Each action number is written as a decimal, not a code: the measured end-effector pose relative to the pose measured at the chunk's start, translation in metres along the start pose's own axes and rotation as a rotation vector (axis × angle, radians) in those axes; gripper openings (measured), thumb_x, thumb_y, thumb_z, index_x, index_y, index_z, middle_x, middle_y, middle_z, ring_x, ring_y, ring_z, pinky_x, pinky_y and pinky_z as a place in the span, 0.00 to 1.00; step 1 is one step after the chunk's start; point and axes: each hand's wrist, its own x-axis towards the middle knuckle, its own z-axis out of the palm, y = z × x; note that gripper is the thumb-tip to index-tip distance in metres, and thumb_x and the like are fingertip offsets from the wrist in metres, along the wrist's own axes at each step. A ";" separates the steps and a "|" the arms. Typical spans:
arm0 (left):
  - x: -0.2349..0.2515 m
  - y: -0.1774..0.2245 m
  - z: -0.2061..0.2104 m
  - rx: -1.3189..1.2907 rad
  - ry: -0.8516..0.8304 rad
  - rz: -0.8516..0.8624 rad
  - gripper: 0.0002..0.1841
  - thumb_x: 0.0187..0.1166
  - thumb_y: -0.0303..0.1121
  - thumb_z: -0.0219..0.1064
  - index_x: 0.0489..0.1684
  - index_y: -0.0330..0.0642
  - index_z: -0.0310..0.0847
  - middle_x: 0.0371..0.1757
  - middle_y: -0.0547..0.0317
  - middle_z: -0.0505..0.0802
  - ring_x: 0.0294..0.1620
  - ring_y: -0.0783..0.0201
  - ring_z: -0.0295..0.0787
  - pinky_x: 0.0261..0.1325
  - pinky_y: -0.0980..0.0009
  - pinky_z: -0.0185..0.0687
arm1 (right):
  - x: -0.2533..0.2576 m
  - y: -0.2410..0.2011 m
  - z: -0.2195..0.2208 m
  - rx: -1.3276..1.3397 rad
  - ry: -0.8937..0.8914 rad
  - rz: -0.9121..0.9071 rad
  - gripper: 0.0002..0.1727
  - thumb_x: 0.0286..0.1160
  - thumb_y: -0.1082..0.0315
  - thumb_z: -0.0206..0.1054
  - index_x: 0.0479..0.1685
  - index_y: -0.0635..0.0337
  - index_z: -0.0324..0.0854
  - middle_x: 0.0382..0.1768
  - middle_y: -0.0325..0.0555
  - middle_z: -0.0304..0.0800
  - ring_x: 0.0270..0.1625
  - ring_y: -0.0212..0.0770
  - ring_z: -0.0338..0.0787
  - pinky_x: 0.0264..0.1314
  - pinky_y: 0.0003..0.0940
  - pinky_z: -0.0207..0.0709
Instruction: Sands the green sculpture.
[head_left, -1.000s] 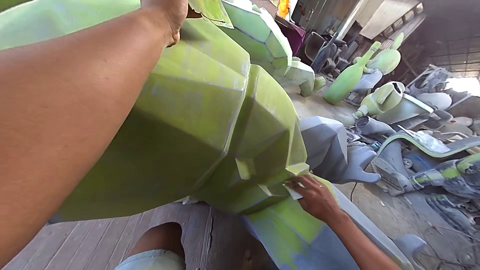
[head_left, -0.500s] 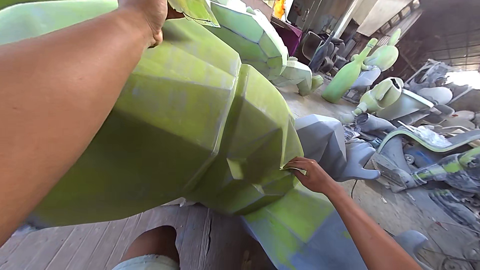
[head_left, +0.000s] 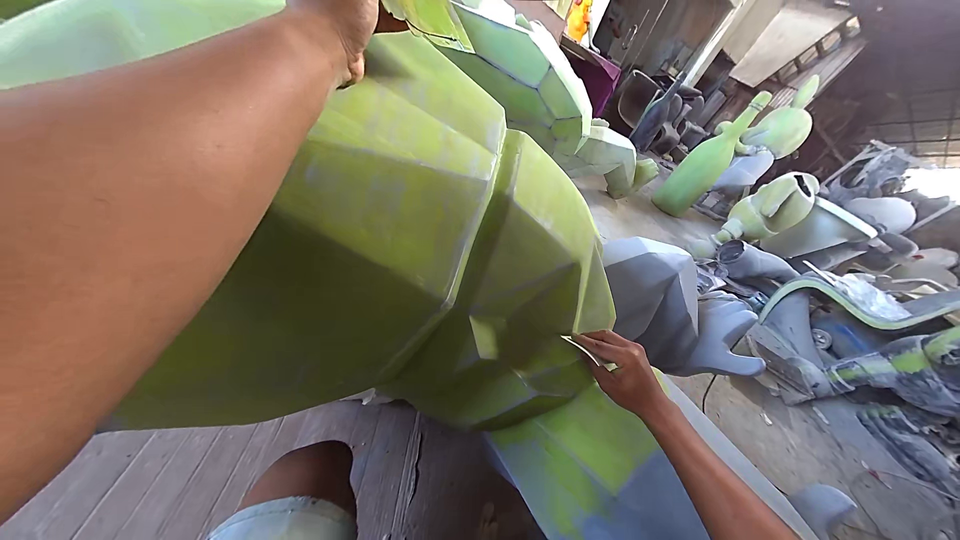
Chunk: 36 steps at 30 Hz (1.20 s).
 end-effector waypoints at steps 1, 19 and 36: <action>-0.003 0.003 0.000 0.020 -0.019 -0.025 0.09 0.81 0.30 0.66 0.52 0.37 0.82 0.49 0.56 0.86 0.53 0.70 0.83 0.57 0.72 0.79 | -0.002 0.001 -0.001 -0.021 -0.023 -0.009 0.20 0.77 0.70 0.67 0.67 0.47 0.90 0.63 0.34 0.92 0.63 0.27 0.90 0.65 0.31 0.88; 0.005 0.001 0.000 -0.101 0.029 0.085 0.09 0.83 0.32 0.61 0.48 0.37 0.83 0.49 0.54 0.89 0.55 0.64 0.90 0.62 0.60 0.88 | 0.004 0.025 -0.049 -0.351 -0.202 -0.098 0.16 0.76 0.65 0.63 0.56 0.45 0.93 0.55 0.32 0.94 0.58 0.29 0.91 0.61 0.32 0.87; 0.000 0.000 0.002 -0.135 -0.024 0.089 0.04 0.81 0.26 0.63 0.45 0.37 0.83 0.43 0.58 0.89 0.50 0.68 0.90 0.57 0.70 0.88 | 0.006 0.017 -0.042 -0.099 -0.300 0.037 0.18 0.78 0.70 0.62 0.60 0.43 0.93 0.60 0.29 0.92 0.62 0.25 0.89 0.66 0.31 0.86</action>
